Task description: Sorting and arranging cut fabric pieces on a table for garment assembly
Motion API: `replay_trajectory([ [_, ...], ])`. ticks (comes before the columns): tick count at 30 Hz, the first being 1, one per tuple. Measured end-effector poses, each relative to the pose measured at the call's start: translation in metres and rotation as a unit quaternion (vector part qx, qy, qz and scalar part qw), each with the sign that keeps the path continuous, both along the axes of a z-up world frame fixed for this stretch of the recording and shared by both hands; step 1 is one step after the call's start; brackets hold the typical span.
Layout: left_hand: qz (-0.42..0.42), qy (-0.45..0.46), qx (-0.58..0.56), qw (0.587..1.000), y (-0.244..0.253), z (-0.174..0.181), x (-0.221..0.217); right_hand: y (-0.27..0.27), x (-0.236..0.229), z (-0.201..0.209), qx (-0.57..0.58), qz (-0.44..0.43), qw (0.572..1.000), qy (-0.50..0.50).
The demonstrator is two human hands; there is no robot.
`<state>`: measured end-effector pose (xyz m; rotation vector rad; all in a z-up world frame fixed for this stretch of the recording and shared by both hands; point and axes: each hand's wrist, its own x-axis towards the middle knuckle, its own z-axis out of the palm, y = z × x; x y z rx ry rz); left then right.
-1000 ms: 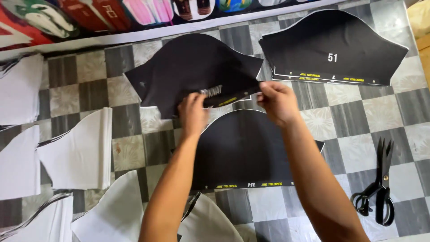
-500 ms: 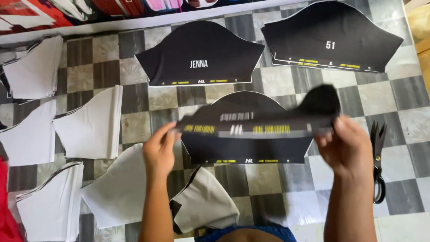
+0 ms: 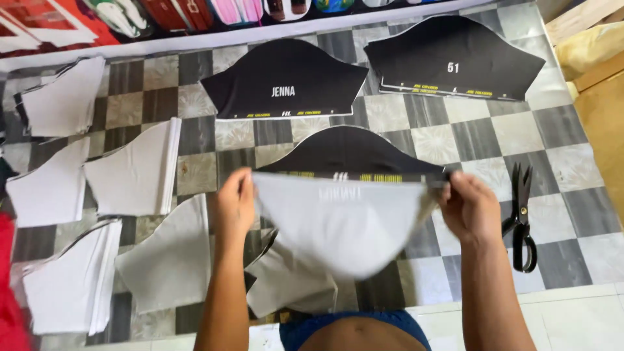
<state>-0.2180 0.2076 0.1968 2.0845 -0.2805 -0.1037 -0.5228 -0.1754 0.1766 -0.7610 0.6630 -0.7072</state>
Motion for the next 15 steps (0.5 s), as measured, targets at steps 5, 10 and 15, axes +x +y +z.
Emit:
replay_trajectory([
  [5, 0.012, -0.158, -0.069, 0.985, -0.012, 0.017, 0.032, -0.016, 0.023, 0.038, -0.073, -0.025, 0.997, 0.032],
  [10, 0.030, 0.020, -0.218, 0.975, -0.001, -0.037, 0.010, -0.017, 0.017, 0.002, -0.109, -0.060, 0.990, 0.071],
  [15, 0.070, 0.170, -0.249, 0.951, -0.003, -0.169, 0.006, -0.028, 0.006, -0.114, -0.132, -0.054, 0.965, 0.222],
])
